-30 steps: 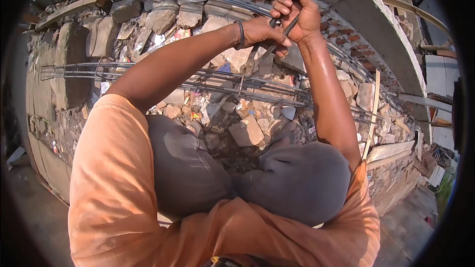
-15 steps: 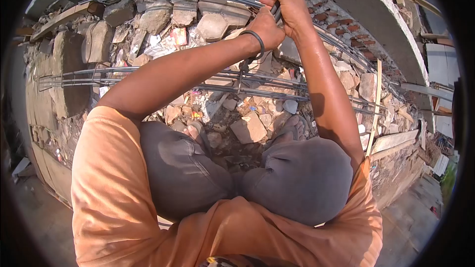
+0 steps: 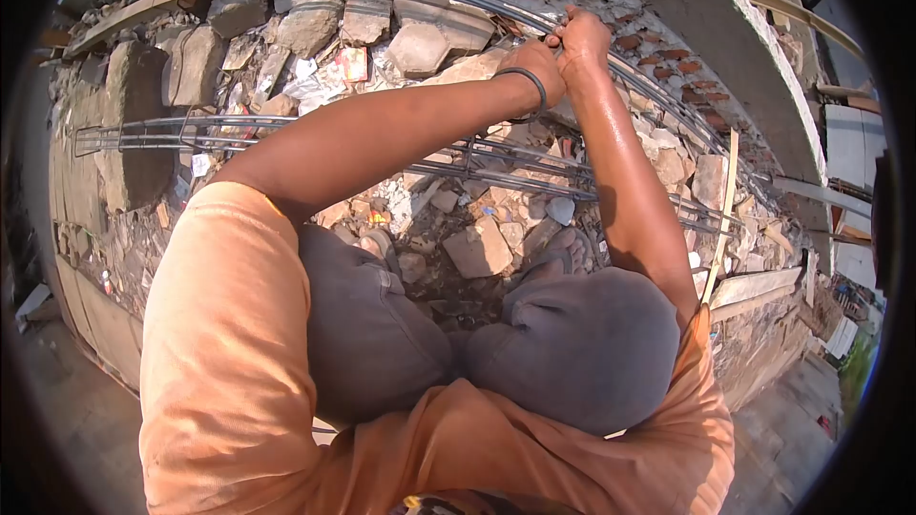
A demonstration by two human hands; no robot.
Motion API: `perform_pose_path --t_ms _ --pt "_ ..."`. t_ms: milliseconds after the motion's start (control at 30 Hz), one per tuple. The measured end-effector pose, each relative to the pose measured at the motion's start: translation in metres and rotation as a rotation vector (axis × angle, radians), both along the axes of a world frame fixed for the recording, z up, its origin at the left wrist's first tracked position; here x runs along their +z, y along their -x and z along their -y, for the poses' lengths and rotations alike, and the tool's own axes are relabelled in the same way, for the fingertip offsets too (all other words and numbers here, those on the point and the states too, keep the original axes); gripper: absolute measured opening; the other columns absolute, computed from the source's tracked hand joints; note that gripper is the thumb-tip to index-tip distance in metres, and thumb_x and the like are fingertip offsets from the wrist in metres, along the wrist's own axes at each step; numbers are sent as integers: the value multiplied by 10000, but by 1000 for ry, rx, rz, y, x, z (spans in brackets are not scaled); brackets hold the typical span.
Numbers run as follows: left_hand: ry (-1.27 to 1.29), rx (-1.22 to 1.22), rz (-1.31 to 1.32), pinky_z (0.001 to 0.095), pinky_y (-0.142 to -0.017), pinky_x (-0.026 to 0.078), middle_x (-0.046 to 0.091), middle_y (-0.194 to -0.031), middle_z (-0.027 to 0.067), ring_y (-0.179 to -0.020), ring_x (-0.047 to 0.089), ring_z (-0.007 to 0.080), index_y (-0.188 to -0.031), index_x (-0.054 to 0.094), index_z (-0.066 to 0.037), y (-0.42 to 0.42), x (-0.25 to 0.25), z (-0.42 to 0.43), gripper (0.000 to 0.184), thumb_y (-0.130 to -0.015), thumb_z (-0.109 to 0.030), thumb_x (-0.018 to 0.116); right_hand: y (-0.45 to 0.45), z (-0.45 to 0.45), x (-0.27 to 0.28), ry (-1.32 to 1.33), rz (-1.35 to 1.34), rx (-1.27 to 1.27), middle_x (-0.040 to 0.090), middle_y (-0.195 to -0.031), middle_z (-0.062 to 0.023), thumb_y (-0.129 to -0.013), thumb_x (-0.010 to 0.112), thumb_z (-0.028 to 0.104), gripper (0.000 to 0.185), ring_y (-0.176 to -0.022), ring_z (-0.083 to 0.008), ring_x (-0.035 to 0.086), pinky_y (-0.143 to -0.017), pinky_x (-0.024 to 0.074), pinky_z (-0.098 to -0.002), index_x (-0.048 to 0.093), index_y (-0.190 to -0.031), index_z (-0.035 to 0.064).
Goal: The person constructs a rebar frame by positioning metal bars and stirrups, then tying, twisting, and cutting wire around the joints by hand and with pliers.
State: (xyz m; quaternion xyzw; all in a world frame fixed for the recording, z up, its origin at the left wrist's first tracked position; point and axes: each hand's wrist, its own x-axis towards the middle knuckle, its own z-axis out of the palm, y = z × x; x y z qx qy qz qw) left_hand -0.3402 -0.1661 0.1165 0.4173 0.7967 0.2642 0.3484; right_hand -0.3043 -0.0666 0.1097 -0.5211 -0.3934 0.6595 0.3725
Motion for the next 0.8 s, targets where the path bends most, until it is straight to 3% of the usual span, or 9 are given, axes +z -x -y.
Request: perform_pose_path --t_ms 33,133,233,400,433,533,700,767,800 --pt "21 -42 -20 391 -806 537 663 -970 274 -904 681 345 -1050 623 100 4 0 3 447 -804 -271 656 3 4 8 -3 20 -60 522 -784 -75 -932 517 109 268 -694 -174 598 -600 548 -365 515 -1126 -76" --pt "-76 -202 -23 388 -698 558 688 -850 206 -769 700 295 -1009 634 66 20 -16 5 332 -852 -225 657 -7 18 37 -276 -5 341 534 -806 -80 -929 549 151 294 -738 -197 604 -682 552 -376 511 -1152 -36" --pt "-139 -32 1014 371 -595 557 674 -733 129 -657 686 229 -937 632 27 44 -3 23 250 -888 -217 654 -7 20 49 -50 -557 483 578 -809 -102 -894 580 238 293 -743 -229 616 -712 537 -359 551 -1051 -8" --pt "-88 -304 1263 311 -675 544 645 -751 74 -716 659 174 -939 636 0 56 1 24 314 -831 -277 737 -3 13 40 166 -816 802 506 -757 -44 -899 548 270 278 -671 -170 514 -664 468 -352 550 -1010 14" --pt "-54 -305 1073 314 -690 539 651 -776 81 -750 659 182 -945 638 2 63 4 23 362 -798 -305 761 -4 8 35 184 -866 833 485 -739 -31 -899 545 275 281 -644 -157 485 -635 451 -346 548 -1005 15" --pt "-76 -292 516 321 -729 519 666 -880 121 -845 648 226 -963 643 17 79 13 20 574 -626 -400 849 3 18 41 134 -360 327 394 -669 -6 -916 500 213 179 -556 -123 373 -526 355 -320 515 -915 34" --pt "-98 -206 -131 412 -791 524 664 -910 264 -874 662 362 -969 618 73 26 21 21 509 -684 -325 756 20 34 51 65 -63 8 403 -650 -10 -885 552 174 140 -491 -103 341 -447 287 -287 510 -881 41" --pt "-185 -112 -143 434 -808 520 662 -893 279 -865 657 394 -954 616 78 24 9 21 476 -712 -316 729 15 38 53 -17 -36 68 460 -680 -28 -882 590 199 181 -535 -129 448 -476 392 -306 538 -926 31" --pt "-236 -148 -230 405 -744 548 677 -792 199 -763 686 334 -900 622 49 26 6 20 366 -786 -288 704 8 40 55 -79 -26 137 480 -701 -38 -888 599 212 213 -568 -141 483 -509 431 -311 551 -968 20"
